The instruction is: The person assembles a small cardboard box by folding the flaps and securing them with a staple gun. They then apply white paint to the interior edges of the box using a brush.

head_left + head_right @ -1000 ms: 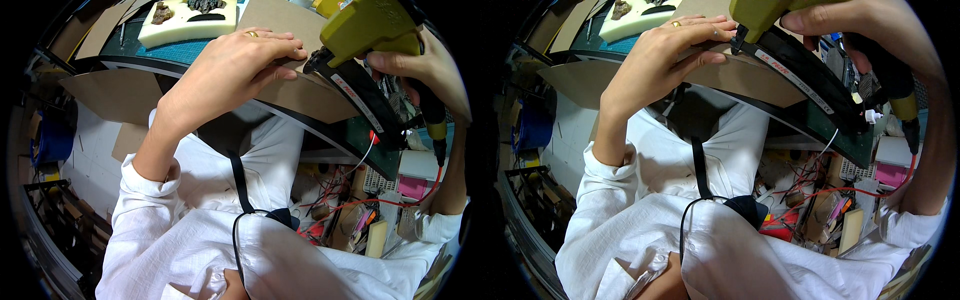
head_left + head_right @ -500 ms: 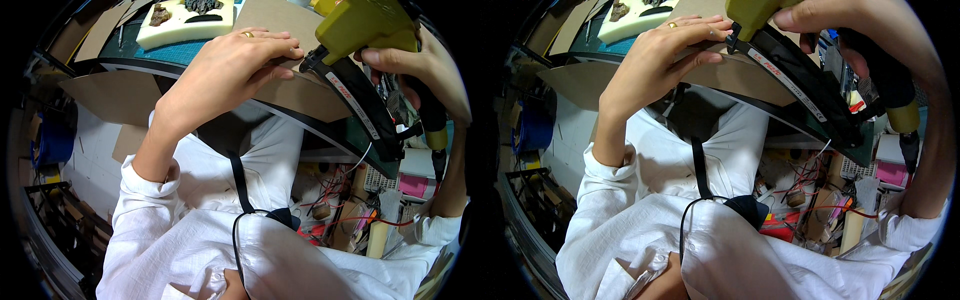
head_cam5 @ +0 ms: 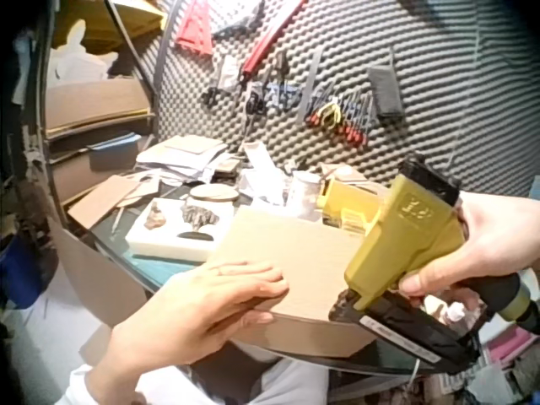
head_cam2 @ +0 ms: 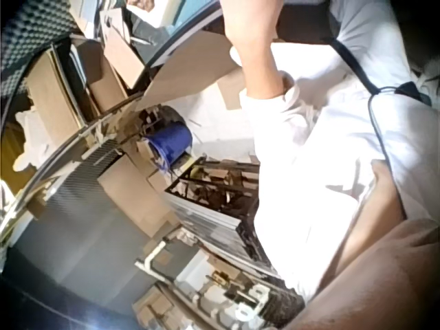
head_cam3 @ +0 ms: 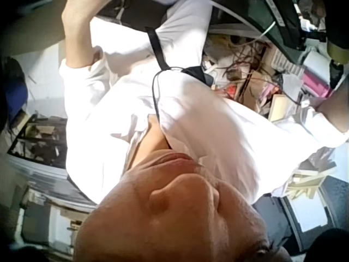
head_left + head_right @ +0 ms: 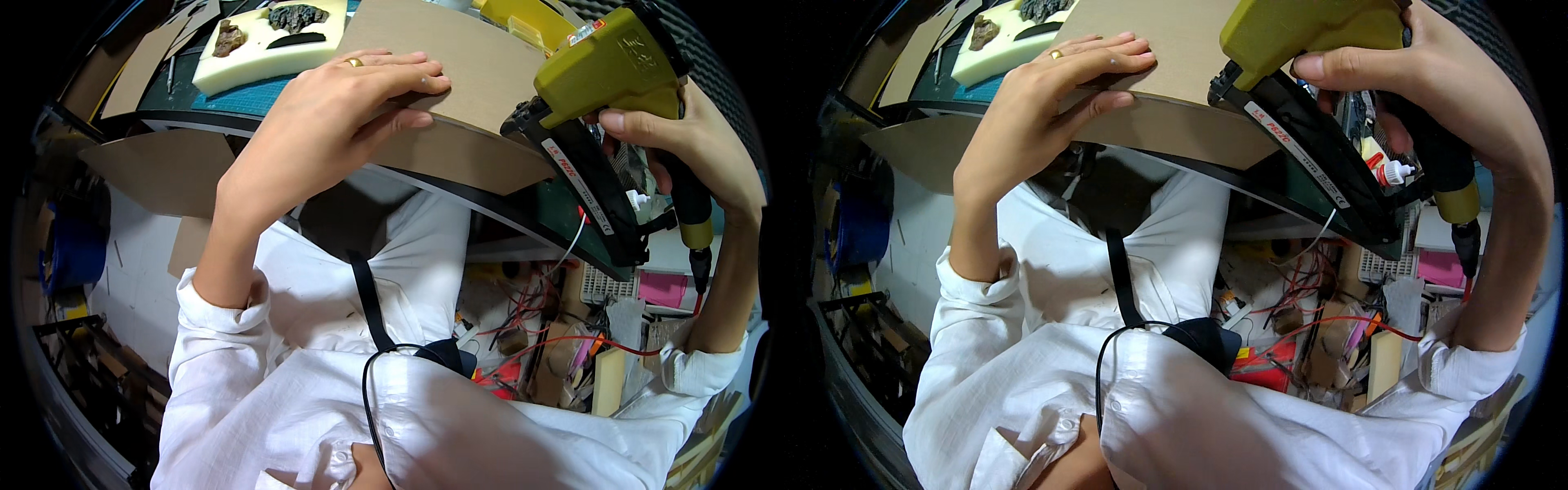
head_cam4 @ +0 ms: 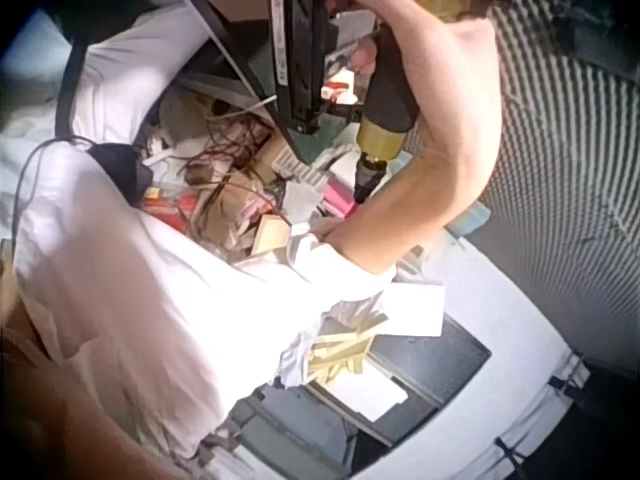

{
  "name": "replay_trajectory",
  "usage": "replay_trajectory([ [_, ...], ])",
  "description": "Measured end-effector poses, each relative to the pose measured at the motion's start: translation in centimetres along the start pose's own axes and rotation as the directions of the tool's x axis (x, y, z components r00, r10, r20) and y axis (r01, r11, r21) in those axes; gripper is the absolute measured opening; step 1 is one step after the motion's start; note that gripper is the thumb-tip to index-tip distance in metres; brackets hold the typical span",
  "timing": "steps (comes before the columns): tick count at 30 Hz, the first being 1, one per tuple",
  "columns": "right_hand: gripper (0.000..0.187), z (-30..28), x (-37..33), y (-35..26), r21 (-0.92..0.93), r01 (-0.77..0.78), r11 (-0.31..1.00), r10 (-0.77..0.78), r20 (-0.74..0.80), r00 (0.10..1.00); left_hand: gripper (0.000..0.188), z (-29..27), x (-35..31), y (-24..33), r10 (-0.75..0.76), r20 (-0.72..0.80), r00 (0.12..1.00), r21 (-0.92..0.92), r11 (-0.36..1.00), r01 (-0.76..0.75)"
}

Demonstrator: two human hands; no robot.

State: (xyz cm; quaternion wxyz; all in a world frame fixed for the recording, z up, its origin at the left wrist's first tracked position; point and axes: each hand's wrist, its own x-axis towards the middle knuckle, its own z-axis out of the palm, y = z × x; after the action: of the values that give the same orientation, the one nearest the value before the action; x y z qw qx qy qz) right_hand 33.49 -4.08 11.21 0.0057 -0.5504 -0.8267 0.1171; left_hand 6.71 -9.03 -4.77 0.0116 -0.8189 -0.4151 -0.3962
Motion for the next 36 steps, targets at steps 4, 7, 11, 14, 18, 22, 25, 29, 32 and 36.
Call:
replay_trajectory([
  [4,0.053,0.3,-0.1,0.4,0.019,0.013,1.000,-0.013,-0.034,0.999,0.036,0.0,-0.1,-0.2,-0.001,0.020,1.000,0.007,1.000,0.001],
  [7,0.055,0.3,-0.2,0.3,0.020,0.024,1.000,-0.023,-0.037,0.999,0.035,0.0,-0.1,-0.2,0.001,0.020,1.000,0.011,1.000,-0.001],
  [11,0.056,0.0,-0.2,-0.5,-0.033,-0.023,0.999,0.023,-0.007,1.000,0.035,0.1,-0.2,-0.2,0.003,0.021,1.000,0.035,0.999,-0.004],
  [14,0.058,-0.1,-0.1,-0.3,-0.044,-0.018,0.999,0.018,-0.012,1.000,0.035,0.2,-0.1,-0.2,0.004,0.018,1.000,0.047,0.999,-0.005],
  [18,0.060,0.6,0.1,0.8,0.021,0.100,0.995,-0.099,-0.075,0.992,0.034,0.0,-0.2,-0.1,0.006,0.012,1.000,0.049,0.999,-0.007],
  [22,0.059,0.0,0.0,0.2,-0.027,0.010,1.000,-0.010,0.001,1.000,0.033,0.1,-0.1,-0.2,0.012,0.015,1.000,0.032,0.999,-0.012],
  [25,0.058,0.0,-0.1,0.2,-0.026,-0.001,1.000,0.001,0.016,1.000,0.033,0.1,-0.1,-0.2,0.015,0.014,1.000,0.033,0.999,-0.015],
  [29,0.059,0.3,-0.2,0.2,-0.007,0.016,1.000,-0.016,-0.024,1.000,0.032,0.1,-0.1,-0.2,0.013,0.020,1.000,0.034,0.999,-0.014],
  [32,0.059,0.1,-0.2,0.0,-0.039,-0.007,0.999,0.006,-0.022,1.000,0.032,0.1,-0.1,-0.2,0.019,0.022,1.000,0.045,0.999,-0.020],
  [36,0.059,0.2,-0.1,0.0,-0.034,0.003,0.999,-0.004,-0.034,0.999,0.033,0.1,-0.1,-0.3,0.027,0.018,0.999,0.040,0.999,-0.027],
])
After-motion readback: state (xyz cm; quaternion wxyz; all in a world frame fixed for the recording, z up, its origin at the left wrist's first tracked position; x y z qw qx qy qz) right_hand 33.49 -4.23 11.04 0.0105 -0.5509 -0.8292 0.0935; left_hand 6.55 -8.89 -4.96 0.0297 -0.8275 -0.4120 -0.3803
